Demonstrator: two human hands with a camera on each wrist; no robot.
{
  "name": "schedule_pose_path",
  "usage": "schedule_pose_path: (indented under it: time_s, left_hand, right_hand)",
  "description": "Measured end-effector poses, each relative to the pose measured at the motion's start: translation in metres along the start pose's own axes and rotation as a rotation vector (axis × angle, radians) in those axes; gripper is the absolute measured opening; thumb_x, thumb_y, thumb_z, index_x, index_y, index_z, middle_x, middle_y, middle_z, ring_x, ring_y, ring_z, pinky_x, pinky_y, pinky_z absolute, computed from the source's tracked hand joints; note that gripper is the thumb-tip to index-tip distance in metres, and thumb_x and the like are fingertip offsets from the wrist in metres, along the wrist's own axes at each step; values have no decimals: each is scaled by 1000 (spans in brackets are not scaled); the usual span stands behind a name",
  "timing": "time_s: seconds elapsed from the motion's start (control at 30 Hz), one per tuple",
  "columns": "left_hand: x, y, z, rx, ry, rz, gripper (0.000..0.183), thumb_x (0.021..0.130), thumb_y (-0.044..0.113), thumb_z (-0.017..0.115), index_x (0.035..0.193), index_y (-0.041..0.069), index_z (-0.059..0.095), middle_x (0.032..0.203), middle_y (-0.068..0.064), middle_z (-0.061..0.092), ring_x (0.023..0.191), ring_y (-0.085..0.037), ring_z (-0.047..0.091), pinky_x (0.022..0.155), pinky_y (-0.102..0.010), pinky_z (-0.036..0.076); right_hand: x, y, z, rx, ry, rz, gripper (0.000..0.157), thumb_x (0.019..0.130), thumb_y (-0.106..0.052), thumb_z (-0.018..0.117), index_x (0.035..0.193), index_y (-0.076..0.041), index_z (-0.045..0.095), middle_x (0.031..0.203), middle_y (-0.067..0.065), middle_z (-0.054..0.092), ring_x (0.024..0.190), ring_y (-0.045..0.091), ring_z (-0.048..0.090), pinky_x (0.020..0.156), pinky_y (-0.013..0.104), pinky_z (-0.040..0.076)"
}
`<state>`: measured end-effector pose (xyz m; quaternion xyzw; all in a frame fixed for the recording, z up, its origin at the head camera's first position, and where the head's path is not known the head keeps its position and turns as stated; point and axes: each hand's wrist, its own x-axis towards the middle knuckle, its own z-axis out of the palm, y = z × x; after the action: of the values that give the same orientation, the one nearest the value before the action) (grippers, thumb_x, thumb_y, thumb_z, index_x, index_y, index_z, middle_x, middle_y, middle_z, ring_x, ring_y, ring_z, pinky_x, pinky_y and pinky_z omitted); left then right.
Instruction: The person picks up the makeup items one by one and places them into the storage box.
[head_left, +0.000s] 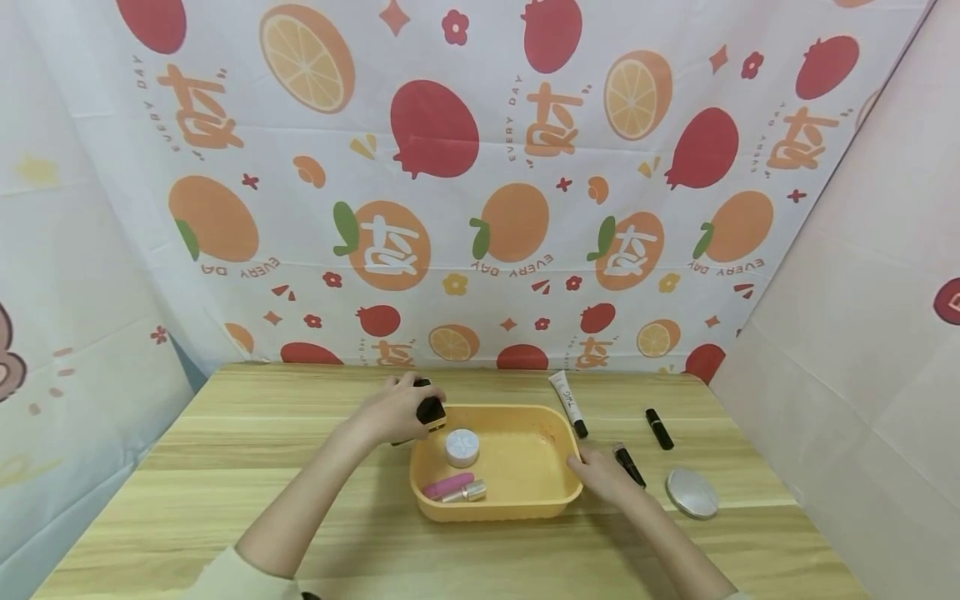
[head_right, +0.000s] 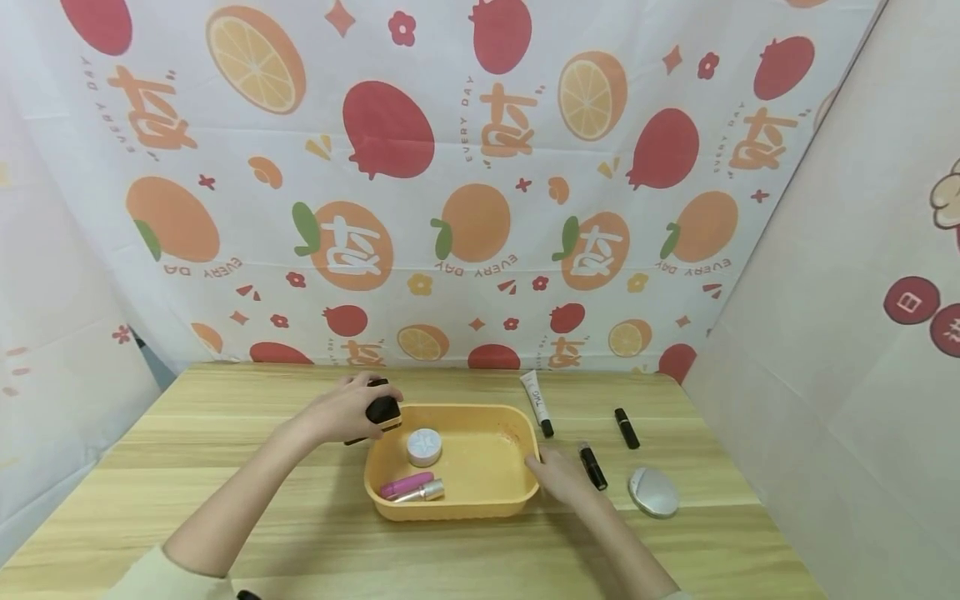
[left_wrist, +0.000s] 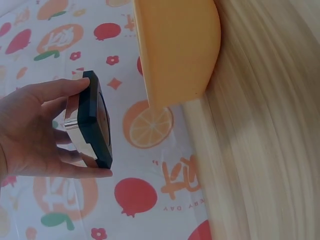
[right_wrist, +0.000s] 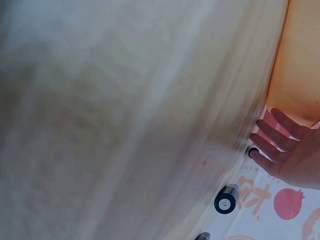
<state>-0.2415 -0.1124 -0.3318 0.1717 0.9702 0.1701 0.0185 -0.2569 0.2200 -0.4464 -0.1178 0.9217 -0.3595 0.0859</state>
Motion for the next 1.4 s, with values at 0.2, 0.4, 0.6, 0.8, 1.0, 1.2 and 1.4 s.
schedule_pose_path:
  time_s: [0.2, 0.4, 0.6, 0.8, 1.0, 1.2, 1.4]
  left_hand:
    - [1, 3, 3, 14, -1, 22, 44, 71, 16, 77, 112, 20, 62, 131, -22, 40, 113, -46, 38, 69, -51, 48]
    - [0, 8, 6, 18, -7, 27, 45, 70, 16, 78, 112, 20, 62, 129, -20, 42, 111, -45, 41, 68, -49, 48]
    - [1, 13, 7, -1, -19, 28, 44, 71, 14, 77, 112, 21, 62, 129, -20, 42, 111, -43, 41, 69, -48, 48]
    - [2, 17, 8, -5, -19, 41, 44, 70, 13, 77, 111, 23, 62, 129, -19, 42, 110, -41, 41, 69, -46, 48]
    - [5, 23, 13, -5, -31, 33, 44, 69, 18, 79, 110, 24, 62, 128, -17, 43, 111, -40, 40, 69, -47, 48]
    - [6, 26, 16, -8, -31, 32, 45, 69, 18, 79, 110, 25, 62, 131, -16, 41, 111, -39, 41, 70, -46, 48]
    - [7, 26, 22, -28, -21, 64, 43, 69, 16, 78, 109, 24, 63, 129, -16, 43, 111, -40, 40, 72, -46, 49]
  right_hand:
    - [1, 0, 1, 7, 4, -3, 39, 95, -26, 43, 119, 2, 57, 73, 0, 59, 58, 16, 49, 53, 29, 42]
    - [2, 0, 1, 5, 12, -6, 39, 95, -26, 44, 117, 2, 58, 71, 1, 58, 55, 16, 46, 50, 29, 40]
    - [0, -1, 1, 13, 4, 9, 39, 95, -26, 43, 115, 3, 58, 71, 1, 58, 55, 16, 45, 50, 29, 39]
    - [1, -2, 0, -6, 13, 11, 38, 95, -26, 43, 115, 3, 58, 71, 1, 57, 58, 17, 48, 54, 29, 42]
    - [2, -1, 1, -19, 14, 24, 39, 95, -27, 43, 117, 2, 58, 71, 0, 57, 57, 16, 47, 53, 29, 41]
    - [3, -1, 2, -18, 14, 27, 41, 95, -28, 43, 120, 2, 56, 71, 1, 57, 57, 16, 47, 53, 29, 41]
    - [3, 0, 1, -18, 9, 30, 42, 95, -28, 42, 121, 2, 56, 72, 0, 58, 58, 16, 48, 54, 29, 41]
